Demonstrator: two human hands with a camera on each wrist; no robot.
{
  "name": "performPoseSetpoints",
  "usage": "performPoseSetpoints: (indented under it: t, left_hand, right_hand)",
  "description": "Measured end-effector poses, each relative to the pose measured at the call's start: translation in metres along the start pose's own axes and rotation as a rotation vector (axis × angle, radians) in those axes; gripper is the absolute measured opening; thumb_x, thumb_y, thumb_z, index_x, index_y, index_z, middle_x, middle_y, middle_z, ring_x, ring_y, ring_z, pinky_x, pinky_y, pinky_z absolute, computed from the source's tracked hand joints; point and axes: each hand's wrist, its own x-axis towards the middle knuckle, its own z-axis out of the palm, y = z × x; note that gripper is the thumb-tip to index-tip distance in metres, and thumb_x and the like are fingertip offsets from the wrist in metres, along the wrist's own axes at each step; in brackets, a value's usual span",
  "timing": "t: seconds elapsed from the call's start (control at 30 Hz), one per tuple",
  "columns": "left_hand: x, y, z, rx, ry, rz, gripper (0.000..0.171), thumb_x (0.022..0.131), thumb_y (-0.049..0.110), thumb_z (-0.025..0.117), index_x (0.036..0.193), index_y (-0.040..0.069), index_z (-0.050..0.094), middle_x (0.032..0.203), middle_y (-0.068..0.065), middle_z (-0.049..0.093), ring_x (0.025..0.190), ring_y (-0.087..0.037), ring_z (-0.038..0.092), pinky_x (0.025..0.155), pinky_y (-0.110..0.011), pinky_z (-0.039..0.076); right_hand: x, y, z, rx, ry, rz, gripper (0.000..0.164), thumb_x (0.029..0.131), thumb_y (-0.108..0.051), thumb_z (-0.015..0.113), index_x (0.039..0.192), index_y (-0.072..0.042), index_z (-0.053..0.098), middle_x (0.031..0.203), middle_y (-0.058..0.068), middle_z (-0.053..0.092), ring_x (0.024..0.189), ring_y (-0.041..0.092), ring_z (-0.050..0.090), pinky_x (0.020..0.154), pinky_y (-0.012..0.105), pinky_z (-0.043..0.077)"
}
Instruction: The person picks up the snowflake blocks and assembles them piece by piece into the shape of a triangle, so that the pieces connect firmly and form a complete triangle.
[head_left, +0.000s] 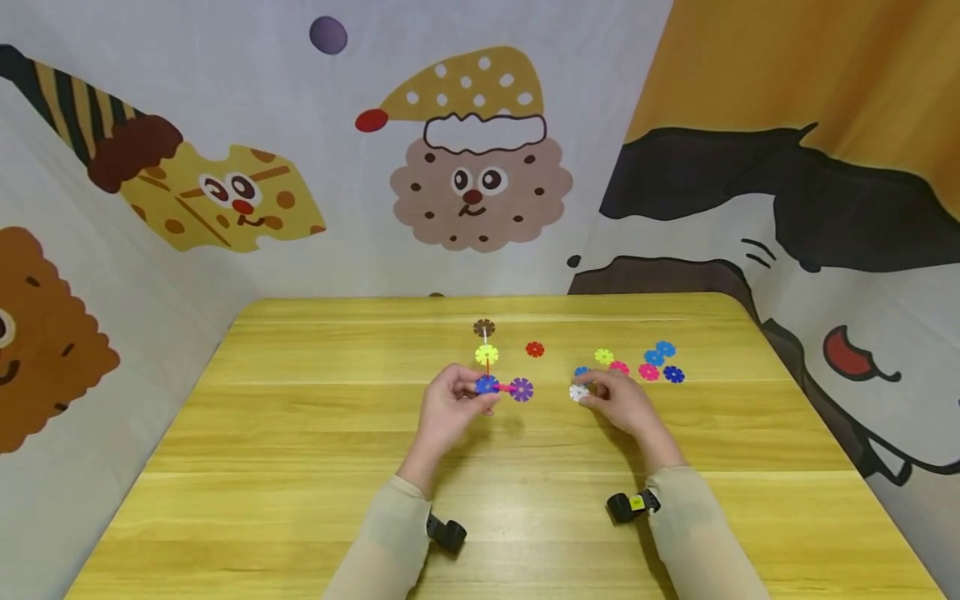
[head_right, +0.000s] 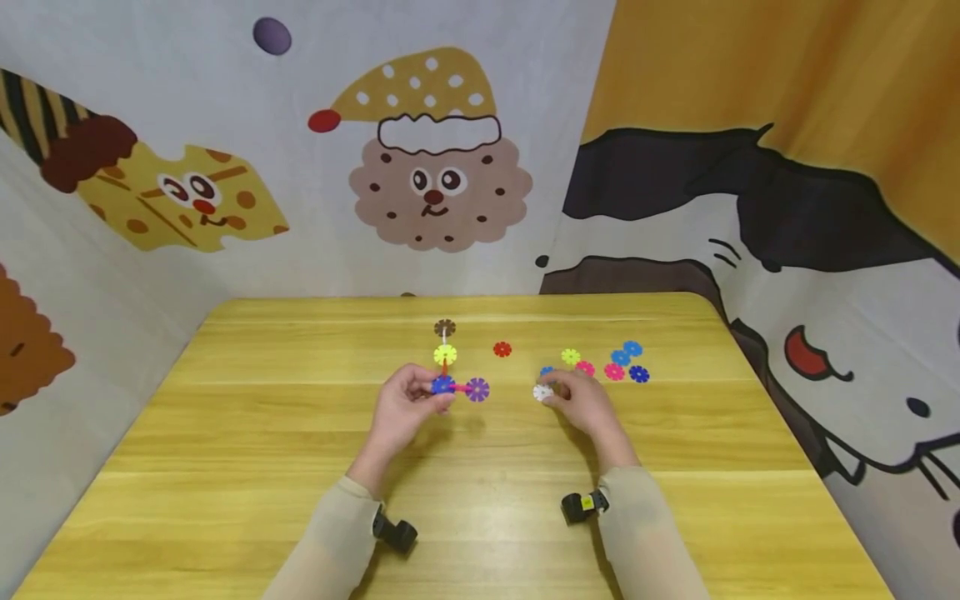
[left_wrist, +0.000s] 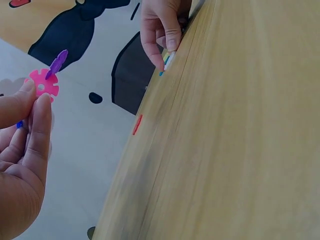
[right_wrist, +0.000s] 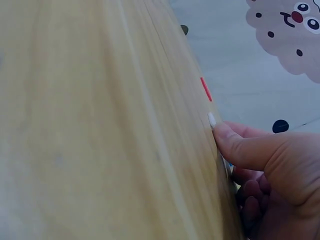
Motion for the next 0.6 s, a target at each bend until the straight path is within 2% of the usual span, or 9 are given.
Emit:
performPoseSetpoints:
  t: [0.13,0.3,0.47,0.6]
  left_hand:
    - [0.0,0.001,0.001,0.01,0.003,-0.018,0.033,0.078,-0.009,0.077,0.106,-0.007,0.061,0.087,-0.014,0.068,0.071,-0.026,0.067,0.065,-0.034,0.06]
    - [-0.001,0.0,0.001,0.008,0.003,-0.013,0.033,0.078,-0.007,0.079,0.106,-0.006,0.062,0.087,-0.014,0.068,0.07,-0.022,0.066,0.067,-0.039,0.06]
    - [-0.002,-0.001,0.0,0.006,-0.001,0.012,0.033,0.078,-0.005,0.08,0.106,-0.005,0.062,0.087,-0.015,0.068,0.07,-0.022,0.066,0.066,-0.036,0.06]
    - [-0.001,-0.001,0.001,0.006,-0.001,0.003,0.034,0.078,-0.005,0.08,0.106,-0.005,0.062,0.088,-0.014,0.068,0.071,-0.022,0.066,0.065,-0.033,0.06]
  right_hand:
    - [0.0,0.0,-0.002,0.022,-0.017,-0.012,0.025,0.088,-0.013,0.076,0.112,-0.01,0.07,0.08,0.002,0.049,0.075,0.02,0.044,0.066,0.036,0.037]
    - [-0.004,0.002,-0.001,0.062,-0.019,-0.002,0.025,0.086,-0.01,0.078,0.108,-0.01,0.066,0.088,0.004,0.054,0.081,0.021,0.049,0.072,0.036,0.043]
    - [-0.013,-0.001,0.002,0.113,0.002,0.009,0.024,0.088,-0.003,0.074,0.108,-0.012,0.064,0.087,0.003,0.056,0.079,0.02,0.051,0.07,0.034,0.045]
    - [-0.019,-0.009,0.005,0.15,0.011,0.004,0.022,0.09,-0.001,0.07,0.106,-0.015,0.066,0.086,0.001,0.061,0.08,0.019,0.055,0.071,0.033,0.047]
